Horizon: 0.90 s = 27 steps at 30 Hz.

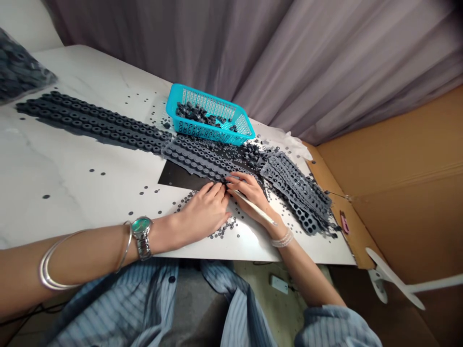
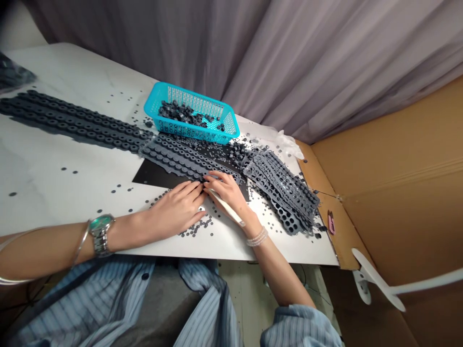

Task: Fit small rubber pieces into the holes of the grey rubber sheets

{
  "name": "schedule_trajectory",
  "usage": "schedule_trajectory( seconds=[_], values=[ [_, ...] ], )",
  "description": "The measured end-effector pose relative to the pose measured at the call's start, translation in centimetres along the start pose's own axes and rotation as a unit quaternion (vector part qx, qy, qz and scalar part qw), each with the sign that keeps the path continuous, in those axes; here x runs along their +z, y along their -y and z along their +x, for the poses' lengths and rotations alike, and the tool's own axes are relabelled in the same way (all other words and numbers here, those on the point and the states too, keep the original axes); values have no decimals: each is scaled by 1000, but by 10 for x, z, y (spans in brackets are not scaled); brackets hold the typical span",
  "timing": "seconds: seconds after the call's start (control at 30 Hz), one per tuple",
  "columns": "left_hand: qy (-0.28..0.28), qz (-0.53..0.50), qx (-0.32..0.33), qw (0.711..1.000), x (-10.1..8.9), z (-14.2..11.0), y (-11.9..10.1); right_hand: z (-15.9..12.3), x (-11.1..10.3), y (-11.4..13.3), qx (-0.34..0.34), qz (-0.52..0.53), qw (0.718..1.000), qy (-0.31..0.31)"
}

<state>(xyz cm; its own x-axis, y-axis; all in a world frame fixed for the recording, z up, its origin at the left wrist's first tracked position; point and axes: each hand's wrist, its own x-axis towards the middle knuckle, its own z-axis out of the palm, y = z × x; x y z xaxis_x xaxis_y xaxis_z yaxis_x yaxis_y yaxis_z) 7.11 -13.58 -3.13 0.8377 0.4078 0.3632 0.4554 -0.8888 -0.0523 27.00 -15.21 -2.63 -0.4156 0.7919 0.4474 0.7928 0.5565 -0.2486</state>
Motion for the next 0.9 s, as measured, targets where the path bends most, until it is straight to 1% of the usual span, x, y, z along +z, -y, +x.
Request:
schedule_trajectory(
  seconds=[0.17,0.3,0.43,0.5,0.57,0.67,0.73,0.83,0.87,0.9],
  values=[
    [4,-4,1,1000,1,-1,0,0,4,-4,-14,-27,999,16],
    [8,-36,4,999,2,0,2,2,2,-8,-39,-46,997,43],
    [12,-64,12,998,1,0,7,7,-4,-3,-60,-53,993,84],
    [17,-70,12,997,0,1,8,9,-6,1,-62,-52,992,94],
    [22,-70,10,997,-1,1,8,11,-7,3,-54,-44,994,89],
    [29,-60,13,998,-3,2,8,16,-9,-2,-4,-23,999,36],
    [33,-53,16,998,-4,2,8,21,-12,-11,51,-20,998,-37],
    [30,-46,17,998,-5,1,7,24,-18,-27,134,-50,975,-167],
    [29,-43,16,999,-6,1,7,22,-19,-33,154,-66,967,-194],
    [27,-40,14,999,-6,1,7,19,-20,-37,169,-81,960,-207]
  ],
)
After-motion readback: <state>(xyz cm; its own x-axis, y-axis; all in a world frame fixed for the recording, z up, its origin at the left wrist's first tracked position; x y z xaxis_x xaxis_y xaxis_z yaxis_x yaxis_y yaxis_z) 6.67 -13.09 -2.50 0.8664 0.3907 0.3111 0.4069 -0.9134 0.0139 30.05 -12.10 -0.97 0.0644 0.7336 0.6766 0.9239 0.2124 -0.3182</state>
